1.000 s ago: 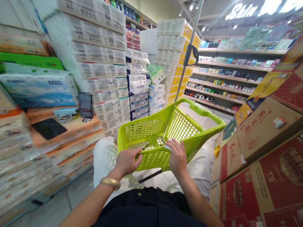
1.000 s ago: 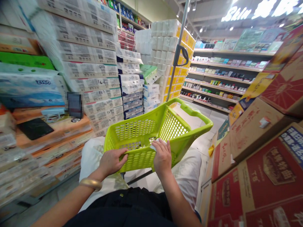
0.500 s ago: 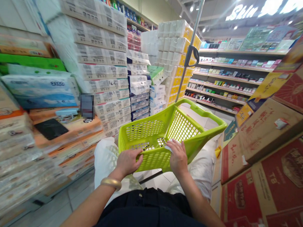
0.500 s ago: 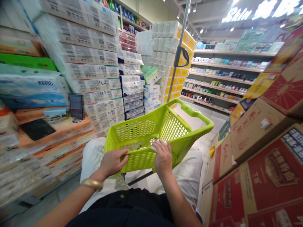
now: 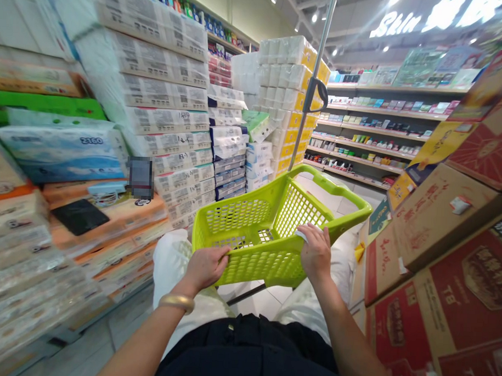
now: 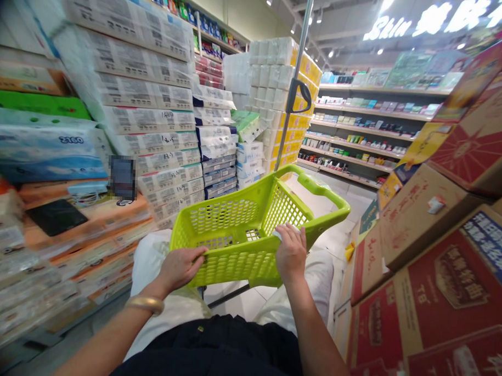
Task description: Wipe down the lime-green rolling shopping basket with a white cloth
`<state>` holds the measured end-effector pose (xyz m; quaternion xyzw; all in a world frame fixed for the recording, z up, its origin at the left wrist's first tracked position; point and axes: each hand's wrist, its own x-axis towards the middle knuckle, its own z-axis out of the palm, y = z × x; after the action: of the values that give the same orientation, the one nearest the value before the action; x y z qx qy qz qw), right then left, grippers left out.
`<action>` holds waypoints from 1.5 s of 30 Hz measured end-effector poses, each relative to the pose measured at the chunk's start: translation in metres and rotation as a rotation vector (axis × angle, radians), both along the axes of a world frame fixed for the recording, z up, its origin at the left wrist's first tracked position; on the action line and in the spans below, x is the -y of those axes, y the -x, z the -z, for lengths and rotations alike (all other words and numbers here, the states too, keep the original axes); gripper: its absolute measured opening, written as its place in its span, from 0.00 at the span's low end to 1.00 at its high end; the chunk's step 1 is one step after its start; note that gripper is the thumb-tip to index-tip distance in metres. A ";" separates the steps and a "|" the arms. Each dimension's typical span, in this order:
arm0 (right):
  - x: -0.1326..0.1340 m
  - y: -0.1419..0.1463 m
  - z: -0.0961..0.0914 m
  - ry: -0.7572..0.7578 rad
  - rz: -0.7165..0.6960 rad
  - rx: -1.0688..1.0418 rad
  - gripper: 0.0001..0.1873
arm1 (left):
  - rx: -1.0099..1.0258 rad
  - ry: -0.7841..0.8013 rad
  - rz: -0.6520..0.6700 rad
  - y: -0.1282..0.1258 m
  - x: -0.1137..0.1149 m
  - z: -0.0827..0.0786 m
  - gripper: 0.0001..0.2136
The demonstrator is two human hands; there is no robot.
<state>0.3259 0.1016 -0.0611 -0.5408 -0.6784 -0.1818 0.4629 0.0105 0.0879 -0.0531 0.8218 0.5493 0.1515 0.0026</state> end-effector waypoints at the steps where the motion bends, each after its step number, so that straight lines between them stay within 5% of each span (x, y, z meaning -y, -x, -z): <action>1: 0.001 0.006 -0.001 0.007 0.000 -0.006 0.21 | -0.004 -0.005 0.000 0.004 -0.002 -0.002 0.14; 6: 0.004 0.037 -0.008 0.063 -0.041 0.000 0.21 | 0.035 -0.140 -0.017 0.005 -0.005 -0.011 0.14; 10: 0.004 0.055 -0.008 0.081 -0.064 0.009 0.22 | 0.180 -0.283 0.039 -0.035 0.000 -0.010 0.22; 16: 0.005 0.066 -0.008 0.081 -0.115 0.015 0.21 | 0.210 -0.180 0.136 -0.088 -0.002 0.005 0.30; 28: 0.008 0.015 -0.020 -0.024 0.049 -0.038 0.22 | 0.276 -0.089 0.226 -0.084 -0.004 0.010 0.33; 37: 0.017 0.053 -0.011 0.034 -0.090 0.031 0.21 | 0.281 -0.095 0.228 -0.080 -0.002 0.011 0.34; 45: 0.012 0.005 -0.028 -0.065 0.096 -0.038 0.21 | 0.277 -0.099 0.238 -0.078 0.000 0.011 0.33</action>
<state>0.3205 0.0899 -0.0333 -0.5609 -0.6365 -0.2153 0.4837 0.0881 0.0883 -0.0642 0.8512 0.4346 0.2888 0.0558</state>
